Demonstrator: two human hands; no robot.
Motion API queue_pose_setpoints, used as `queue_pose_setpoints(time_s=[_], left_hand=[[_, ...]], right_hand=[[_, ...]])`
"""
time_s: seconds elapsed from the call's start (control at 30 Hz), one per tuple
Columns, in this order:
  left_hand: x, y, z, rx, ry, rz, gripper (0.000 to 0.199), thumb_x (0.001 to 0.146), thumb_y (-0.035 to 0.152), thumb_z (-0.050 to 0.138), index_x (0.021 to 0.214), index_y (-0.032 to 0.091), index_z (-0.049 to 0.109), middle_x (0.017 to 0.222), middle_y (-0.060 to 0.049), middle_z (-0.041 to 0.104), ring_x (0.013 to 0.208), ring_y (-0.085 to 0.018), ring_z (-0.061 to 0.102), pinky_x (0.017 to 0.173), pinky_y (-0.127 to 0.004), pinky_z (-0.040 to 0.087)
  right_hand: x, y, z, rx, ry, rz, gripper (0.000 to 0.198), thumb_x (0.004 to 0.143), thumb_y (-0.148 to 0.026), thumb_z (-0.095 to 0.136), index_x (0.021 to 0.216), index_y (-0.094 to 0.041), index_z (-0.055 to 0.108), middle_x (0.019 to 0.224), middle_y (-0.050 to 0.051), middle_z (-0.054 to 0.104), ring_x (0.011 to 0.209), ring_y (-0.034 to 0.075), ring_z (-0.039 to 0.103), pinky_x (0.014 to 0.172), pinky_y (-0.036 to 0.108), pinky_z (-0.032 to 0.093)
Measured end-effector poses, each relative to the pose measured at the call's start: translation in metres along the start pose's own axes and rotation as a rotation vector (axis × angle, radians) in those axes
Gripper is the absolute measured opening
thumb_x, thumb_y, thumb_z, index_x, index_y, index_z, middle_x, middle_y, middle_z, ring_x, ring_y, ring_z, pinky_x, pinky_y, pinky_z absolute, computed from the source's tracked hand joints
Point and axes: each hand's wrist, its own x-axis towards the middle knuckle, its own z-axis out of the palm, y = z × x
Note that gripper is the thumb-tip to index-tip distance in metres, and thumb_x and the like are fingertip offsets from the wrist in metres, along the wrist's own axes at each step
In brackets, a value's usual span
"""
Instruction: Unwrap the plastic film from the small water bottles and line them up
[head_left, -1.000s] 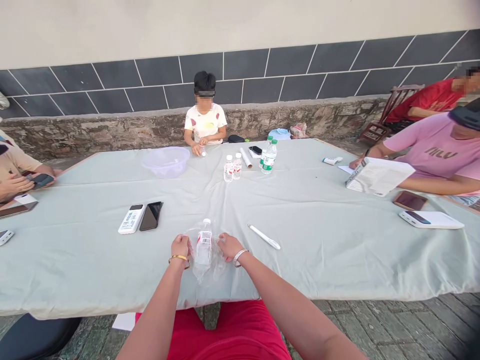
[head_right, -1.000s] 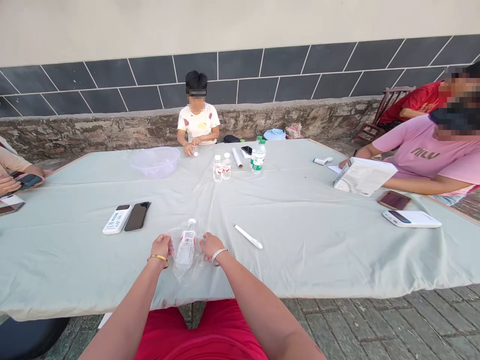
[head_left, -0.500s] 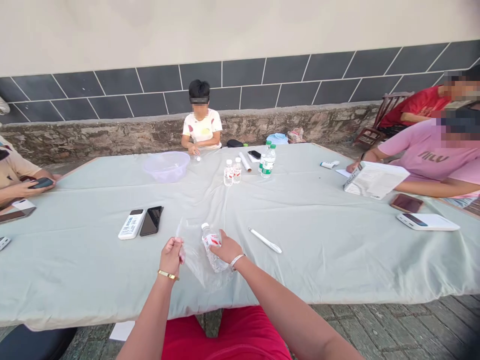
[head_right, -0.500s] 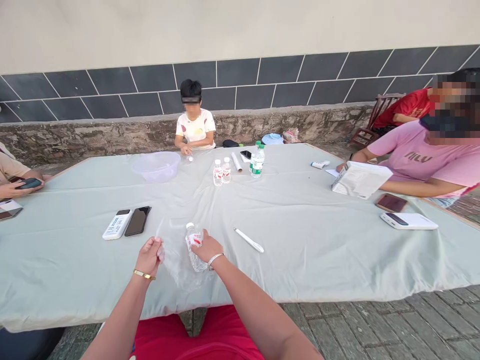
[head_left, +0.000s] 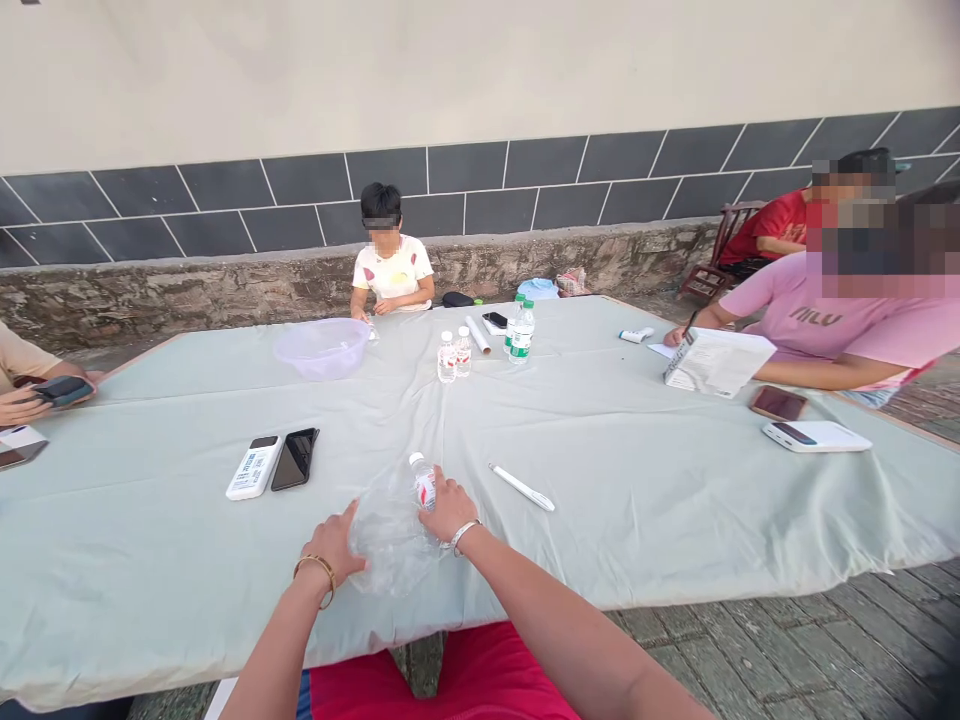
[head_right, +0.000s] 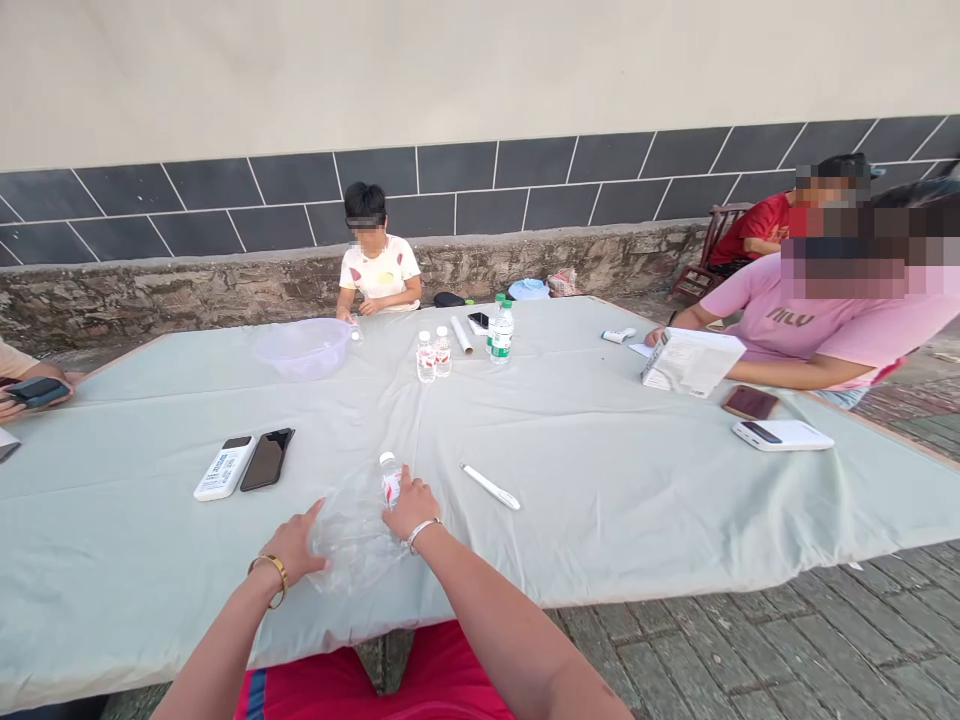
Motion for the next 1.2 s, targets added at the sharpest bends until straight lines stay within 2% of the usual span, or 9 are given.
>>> queue_pose_setpoints(time_s=[0.13, 0.3, 0.47, 0.63, 0.73, 0.83, 1.03, 1.1, 1.2], left_hand=[[-0.004, -0.007, -0.004, 0.126, -0.105, -0.007, 0.032, 0.077, 0.014, 0.048, 0.105, 0.011, 0.063, 0.108, -0.018, 0.064, 0.101, -0.029, 0.062, 0.086, -0.039, 0.043], [-0.02, -0.018, -0.01, 0.026, -0.042, 0.161, 0.014, 0.078, 0.02, 0.046, 0.072, 0.019, 0.058, 0.088, -0.008, 0.064, 0.084, -0.021, 0.061, 0.079, -0.031, 0.043], [-0.04, -0.007, -0.019, -0.809, -0.127, 0.286, 0.031, 0.075, 0.05, 0.057, 0.065, 0.021, 0.053, 0.061, 0.003, 0.054, 0.061, -0.014, 0.051, 0.062, -0.026, 0.042], [-0.043, -0.011, -0.001, -1.557, -0.01, -0.054, 0.031, 0.056, 0.035, 0.08, 0.076, 0.02, 0.062, 0.063, 0.006, 0.058, 0.058, -0.01, 0.054, 0.063, -0.026, 0.05], [-0.037, -0.018, 0.008, -1.788, 0.043, -0.257, 0.033, 0.047, 0.02, 0.081, 0.073, 0.021, 0.061, 0.067, 0.005, 0.063, 0.06, -0.012, 0.059, 0.062, -0.028, 0.054], [-0.035, 0.0, 0.001, -1.858, 0.115, -0.284, 0.028, 0.048, 0.017, 0.076, 0.068, 0.022, 0.057, 0.067, 0.005, 0.062, 0.059, -0.013, 0.059, 0.061, -0.029, 0.055], [-0.038, 0.071, -0.034, -1.694, -0.034, 0.1, 0.022, 0.058, 0.032, 0.075, 0.067, 0.022, 0.057, 0.059, 0.007, 0.053, 0.052, -0.009, 0.047, 0.07, -0.033, 0.054], [-0.037, 0.065, -0.034, -1.682, -0.022, 0.101, 0.027, 0.057, 0.037, 0.076, 0.069, 0.022, 0.057, 0.059, 0.007, 0.052, 0.052, -0.009, 0.047, 0.069, -0.033, 0.054], [-0.031, 0.023, -0.019, -1.705, 0.087, -0.029, 0.037, 0.05, 0.041, 0.08, 0.072, 0.023, 0.055, 0.06, 0.007, 0.052, 0.055, -0.011, 0.051, 0.065, -0.032, 0.053]], right_hand=[[-0.002, 0.001, 0.003, -0.001, 0.026, 0.0, 0.088, 0.074, -0.038, 0.057, 0.149, -0.013, 0.017, 0.123, 0.017, 0.054, 0.113, 0.03, 0.05, 0.091, 0.036, 0.039], [-0.001, 0.003, 0.007, -0.007, 0.042, -0.002, 0.087, 0.072, -0.039, 0.058, 0.147, -0.014, 0.021, 0.12, 0.017, 0.056, 0.111, 0.031, 0.052, 0.089, 0.037, 0.041], [0.0, 0.004, 0.008, 0.001, 0.043, -0.001, 0.083, 0.072, -0.038, 0.057, 0.146, -0.013, 0.025, 0.118, 0.018, 0.057, 0.109, 0.03, 0.054, 0.089, 0.037, 0.041], [0.0, 0.005, 0.011, 0.004, 0.055, -0.014, 0.086, 0.072, -0.038, 0.058, 0.146, -0.012, 0.024, 0.119, 0.019, 0.056, 0.109, 0.031, 0.053, 0.091, 0.038, 0.041], [-0.001, 0.005, 0.012, 0.024, 0.051, -0.011, 0.087, 0.071, -0.038, 0.058, 0.147, -0.013, 0.023, 0.12, 0.018, 0.055, 0.111, 0.03, 0.052, 0.09, 0.038, 0.041], [-0.002, 0.002, 0.012, 0.018, 0.042, 0.0, 0.087, 0.071, -0.037, 0.059, 0.147, -0.013, 0.024, 0.12, 0.018, 0.055, 0.112, 0.03, 0.052, 0.091, 0.038, 0.04], [0.001, 0.009, 0.008, 0.15, 0.051, 0.026, 0.084, 0.07, -0.034, 0.061, 0.144, -0.013, 0.027, 0.122, 0.018, 0.055, 0.114, 0.031, 0.053, 0.092, 0.039, 0.041], [0.004, 0.02, 0.003, 0.281, 0.009, 0.073, 0.089, 0.064, -0.032, 0.066, 0.143, -0.014, 0.029, 0.122, 0.017, 0.057, 0.112, 0.029, 0.055, 0.09, 0.037, 0.044], [0.003, 0.039, -0.01, 0.525, -0.034, 0.109, 0.084, 0.056, -0.027, 0.072, 0.133, -0.015, 0.042, 0.107, 0.011, 0.065, 0.094, 0.026, 0.064, 0.075, 0.034, 0.049]])
